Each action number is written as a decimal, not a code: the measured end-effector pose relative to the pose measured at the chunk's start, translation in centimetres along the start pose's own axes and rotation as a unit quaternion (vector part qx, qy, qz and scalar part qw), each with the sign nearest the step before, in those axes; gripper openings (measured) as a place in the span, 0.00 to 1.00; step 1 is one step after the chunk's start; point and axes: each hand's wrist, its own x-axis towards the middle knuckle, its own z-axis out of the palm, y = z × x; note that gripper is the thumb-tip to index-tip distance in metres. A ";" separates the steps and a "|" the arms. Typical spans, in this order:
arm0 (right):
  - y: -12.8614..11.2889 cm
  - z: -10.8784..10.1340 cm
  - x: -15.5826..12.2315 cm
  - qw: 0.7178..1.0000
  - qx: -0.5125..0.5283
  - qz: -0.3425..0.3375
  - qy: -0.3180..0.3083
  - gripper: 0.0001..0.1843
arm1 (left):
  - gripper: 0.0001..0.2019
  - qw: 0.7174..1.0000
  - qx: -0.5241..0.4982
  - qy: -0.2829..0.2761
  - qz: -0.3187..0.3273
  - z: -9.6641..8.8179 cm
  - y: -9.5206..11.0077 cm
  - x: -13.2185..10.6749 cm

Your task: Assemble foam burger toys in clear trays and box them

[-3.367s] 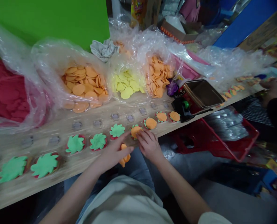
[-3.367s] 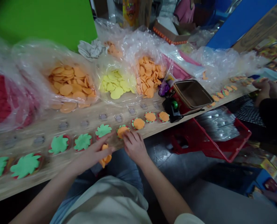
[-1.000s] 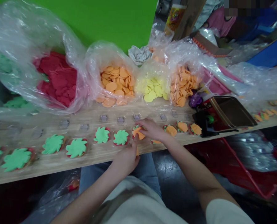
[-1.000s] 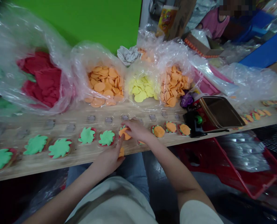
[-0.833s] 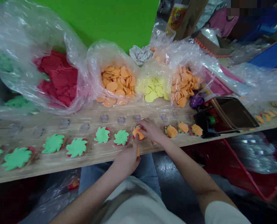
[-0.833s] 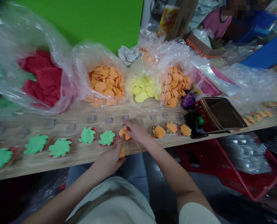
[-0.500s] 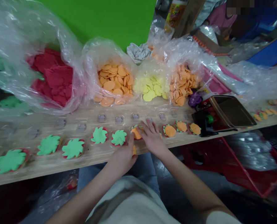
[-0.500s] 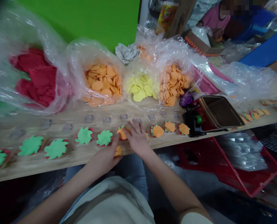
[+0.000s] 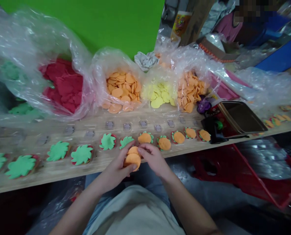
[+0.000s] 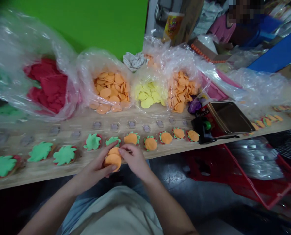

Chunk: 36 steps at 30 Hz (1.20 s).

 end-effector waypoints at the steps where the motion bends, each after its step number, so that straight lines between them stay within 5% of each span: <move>1: 0.1 0.0 0.0 0.999 0.048 0.018 0.010 0.10 | 0.33 1.000 0.008 0.011 -0.005 -0.2 -0.2 -0.1; 6: 0.4 -2.7 -0.7 0.964 0.221 0.030 0.147 0.12 | 0.28 0.986 0.161 0.040 -0.019 -0.7 -0.2 0.9; 9: 0.8 -4.6 -1.5 0.943 0.256 0.067 0.201 0.15 | 0.32 0.939 0.342 0.045 0.014 0.0 0.4 2.7; 12: 1.8 -4.9 -2.2 0.962 0.175 0.091 0.188 0.14 | 0.34 0.901 0.433 0.034 0.016 1.0 0.6 4.4; 21: 3.7 -4.1 -1.6 0.985 0.047 0.079 0.149 0.13 | 0.29 0.859 0.509 0.037 0.042 1.7 1.6 5.4; 24: 2.3 -4.2 -1.2 0.987 0.068 0.069 0.126 0.13 | 0.29 0.901 0.426 0.059 0.059 0.7 2.2 3.9; 28: 0.2 -3.2 -0.4 0.996 0.063 0.044 0.037 0.15 | 0.19 0.992 0.124 0.003 0.002 -0.6 1.6 2.1; 31: -0.4 -2.0 0.5 0.994 0.086 0.055 -0.034 0.20 | 0.16 0.997 0.017 0.070 -0.038 -1.1 0.2 1.5; 36: 0.4 -0.7 2.5 0.996 -0.029 0.050 -0.070 0.13 | 0.17 0.977 0.097 0.188 -0.036 -2.6 -1.9 1.5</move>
